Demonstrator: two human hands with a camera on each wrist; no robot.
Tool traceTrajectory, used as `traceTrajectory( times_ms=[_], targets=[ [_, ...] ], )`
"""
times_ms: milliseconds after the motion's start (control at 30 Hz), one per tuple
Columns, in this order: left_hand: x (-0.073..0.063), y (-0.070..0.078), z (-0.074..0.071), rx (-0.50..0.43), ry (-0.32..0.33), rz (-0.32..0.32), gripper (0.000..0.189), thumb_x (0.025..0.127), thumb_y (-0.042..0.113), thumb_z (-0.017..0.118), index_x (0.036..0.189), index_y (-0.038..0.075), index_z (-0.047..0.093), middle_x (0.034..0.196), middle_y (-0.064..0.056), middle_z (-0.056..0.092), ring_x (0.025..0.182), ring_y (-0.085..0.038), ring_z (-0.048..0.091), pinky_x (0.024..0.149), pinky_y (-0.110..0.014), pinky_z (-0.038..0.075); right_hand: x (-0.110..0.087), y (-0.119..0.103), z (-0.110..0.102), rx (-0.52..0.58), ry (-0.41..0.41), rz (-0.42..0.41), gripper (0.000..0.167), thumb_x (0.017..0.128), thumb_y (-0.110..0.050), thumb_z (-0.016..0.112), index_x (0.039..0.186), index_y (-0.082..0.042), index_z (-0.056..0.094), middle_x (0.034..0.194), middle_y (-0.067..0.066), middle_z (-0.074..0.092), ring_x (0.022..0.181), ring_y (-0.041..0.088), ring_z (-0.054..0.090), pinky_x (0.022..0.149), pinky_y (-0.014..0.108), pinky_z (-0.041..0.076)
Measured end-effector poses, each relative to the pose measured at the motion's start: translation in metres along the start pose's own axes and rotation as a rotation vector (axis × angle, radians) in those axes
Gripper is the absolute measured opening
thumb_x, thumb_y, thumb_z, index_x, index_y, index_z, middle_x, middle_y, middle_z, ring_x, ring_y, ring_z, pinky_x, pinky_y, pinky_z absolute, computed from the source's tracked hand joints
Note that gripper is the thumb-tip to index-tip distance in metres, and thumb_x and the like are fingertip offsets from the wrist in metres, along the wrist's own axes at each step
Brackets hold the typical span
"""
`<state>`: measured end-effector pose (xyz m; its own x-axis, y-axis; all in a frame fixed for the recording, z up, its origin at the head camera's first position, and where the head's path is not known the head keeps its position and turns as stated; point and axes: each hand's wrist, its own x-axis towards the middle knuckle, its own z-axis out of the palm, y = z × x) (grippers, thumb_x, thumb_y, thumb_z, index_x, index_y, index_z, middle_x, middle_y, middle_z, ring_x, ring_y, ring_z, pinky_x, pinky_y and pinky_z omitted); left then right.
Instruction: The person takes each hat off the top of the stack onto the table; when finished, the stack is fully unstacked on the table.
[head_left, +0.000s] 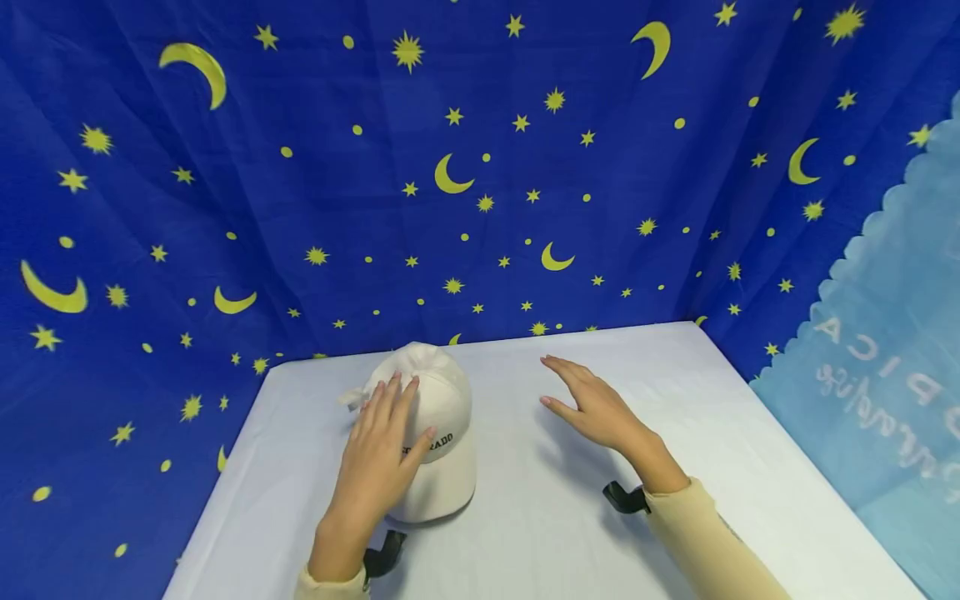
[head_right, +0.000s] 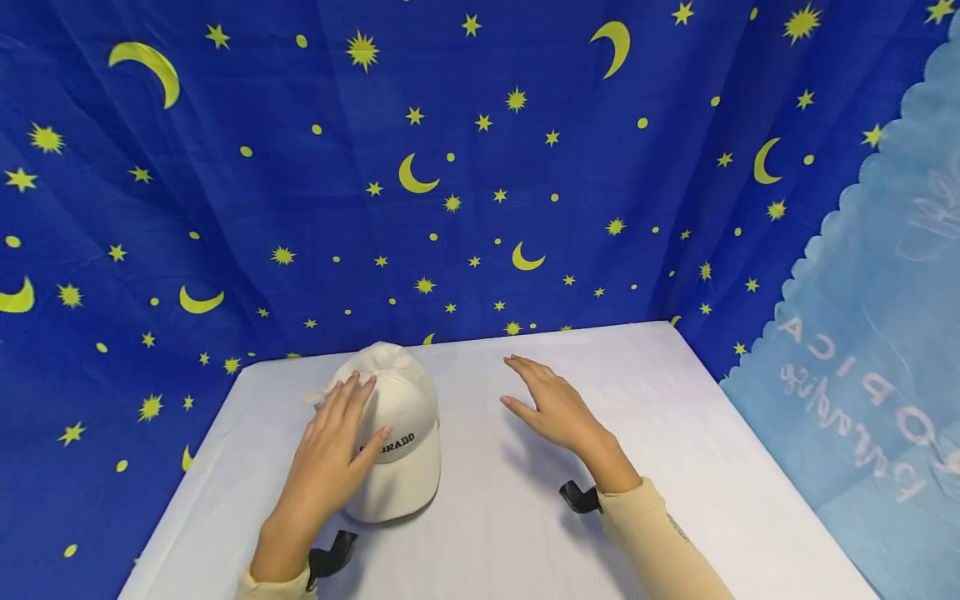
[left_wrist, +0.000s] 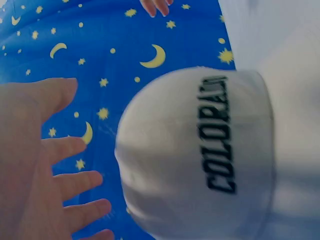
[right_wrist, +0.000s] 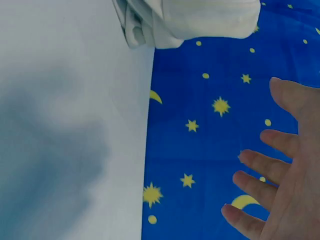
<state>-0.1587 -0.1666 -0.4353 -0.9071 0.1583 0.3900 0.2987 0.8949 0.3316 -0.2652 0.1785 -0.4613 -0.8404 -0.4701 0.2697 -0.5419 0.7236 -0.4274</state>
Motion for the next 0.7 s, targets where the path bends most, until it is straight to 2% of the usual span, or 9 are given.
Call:
traceTrajectory(
  times_ms=[167, 333, 467, 700],
  targets=[
    [-0.01, -0.011, 0.001, -0.028, 0.056, -0.036, 0.075, 0.102, 0.047, 0.059, 0.162, 0.017, 0.026, 0.166, -0.014, 0.026, 0.149, -0.04, 0.027, 0.117, -0.064, 0.029, 0.017, -0.004, 0.012, 0.045, -0.012, 0.001, 0.065, 0.103, -0.049, 0.056, 0.159, -0.022, 0.035, 0.16, 0.003, 0.04, 0.147, 0.028, 0.037, 0.117, 0.057, 0.035],
    [-0.02, -0.02, 0.003, -0.06, 0.068, -0.077, 0.072, 0.102, 0.047, 0.058, 0.161, 0.014, 0.03, 0.164, -0.016, 0.03, 0.147, -0.041, 0.032, 0.115, -0.065, 0.031, 0.03, -0.007, 0.023, 0.072, -0.033, 0.0, 0.064, 0.103, -0.05, 0.055, 0.158, -0.023, 0.037, 0.158, 0.003, 0.042, 0.146, 0.027, 0.038, 0.117, 0.055, 0.036],
    [-0.03, -0.027, 0.005, -0.09, 0.056, -0.124, 0.073, 0.103, 0.049, 0.056, 0.16, 0.012, 0.03, 0.162, -0.017, 0.032, 0.145, -0.042, 0.034, 0.115, -0.065, 0.031, 0.039, -0.011, 0.031, 0.113, -0.039, -0.011, 0.062, 0.104, -0.048, 0.057, 0.157, -0.023, 0.039, 0.157, 0.002, 0.045, 0.145, 0.027, 0.039, 0.116, 0.055, 0.037],
    [-0.049, -0.042, 0.009, -0.15, -0.017, -0.259, 0.074, 0.104, 0.052, 0.053, 0.161, 0.014, 0.026, 0.158, -0.018, 0.036, 0.142, -0.042, 0.039, 0.108, -0.068, 0.038, 0.058, -0.026, 0.041, 0.189, -0.05, -0.023, 0.06, 0.104, -0.047, 0.055, 0.157, -0.023, 0.04, 0.153, -0.001, 0.049, 0.142, 0.024, 0.044, 0.114, 0.054, 0.041]
  ],
)
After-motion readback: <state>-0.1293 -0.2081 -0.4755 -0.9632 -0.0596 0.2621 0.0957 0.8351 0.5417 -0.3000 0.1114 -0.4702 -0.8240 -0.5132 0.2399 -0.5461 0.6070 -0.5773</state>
